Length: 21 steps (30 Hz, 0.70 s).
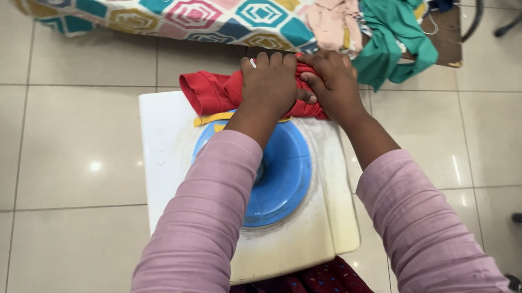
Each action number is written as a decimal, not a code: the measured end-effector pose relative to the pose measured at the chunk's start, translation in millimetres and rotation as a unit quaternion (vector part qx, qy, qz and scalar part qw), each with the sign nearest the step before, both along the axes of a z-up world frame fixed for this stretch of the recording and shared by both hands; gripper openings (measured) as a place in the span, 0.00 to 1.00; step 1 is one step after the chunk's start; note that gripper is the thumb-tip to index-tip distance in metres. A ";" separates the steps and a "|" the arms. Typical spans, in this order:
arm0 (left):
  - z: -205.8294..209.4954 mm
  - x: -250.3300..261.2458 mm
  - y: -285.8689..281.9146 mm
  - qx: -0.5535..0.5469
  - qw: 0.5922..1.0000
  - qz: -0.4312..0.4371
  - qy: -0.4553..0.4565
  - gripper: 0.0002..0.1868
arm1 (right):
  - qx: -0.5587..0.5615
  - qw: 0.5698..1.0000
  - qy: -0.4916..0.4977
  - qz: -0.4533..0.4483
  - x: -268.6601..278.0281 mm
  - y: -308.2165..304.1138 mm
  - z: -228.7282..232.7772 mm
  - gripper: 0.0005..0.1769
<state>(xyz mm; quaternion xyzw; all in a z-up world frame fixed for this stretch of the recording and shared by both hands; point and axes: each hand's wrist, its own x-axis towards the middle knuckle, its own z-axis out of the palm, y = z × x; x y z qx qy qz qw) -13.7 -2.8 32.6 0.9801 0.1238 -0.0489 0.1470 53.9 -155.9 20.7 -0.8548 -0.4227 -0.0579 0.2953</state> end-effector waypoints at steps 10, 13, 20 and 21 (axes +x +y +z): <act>-10.7 -17.5 -46.3 0.040 0.988 -0.091 -0.116 0.59 | 0.084 0.990 0.099 -0.056 -42.5 -58.3 -11.7 0.21; -8.6 -34.6 -60.3 0.053 0.983 -0.123 -0.125 0.57 | 0.073 0.986 0.126 -0.082 -61.6 -74.7 -13.1 0.21; -11.0 -85.4 -116.5 0.071 0.951 -0.224 -0.203 0.43 | 0.114 0.975 0.155 -0.108 -130.5 -141.5 -46.7 0.22; -12.3 -95.2 -121.7 0.073 0.944 -0.233 -0.221 0.41 | 0.109 0.976 0.146 -0.117 -139.6 -148.8 -48.1 0.20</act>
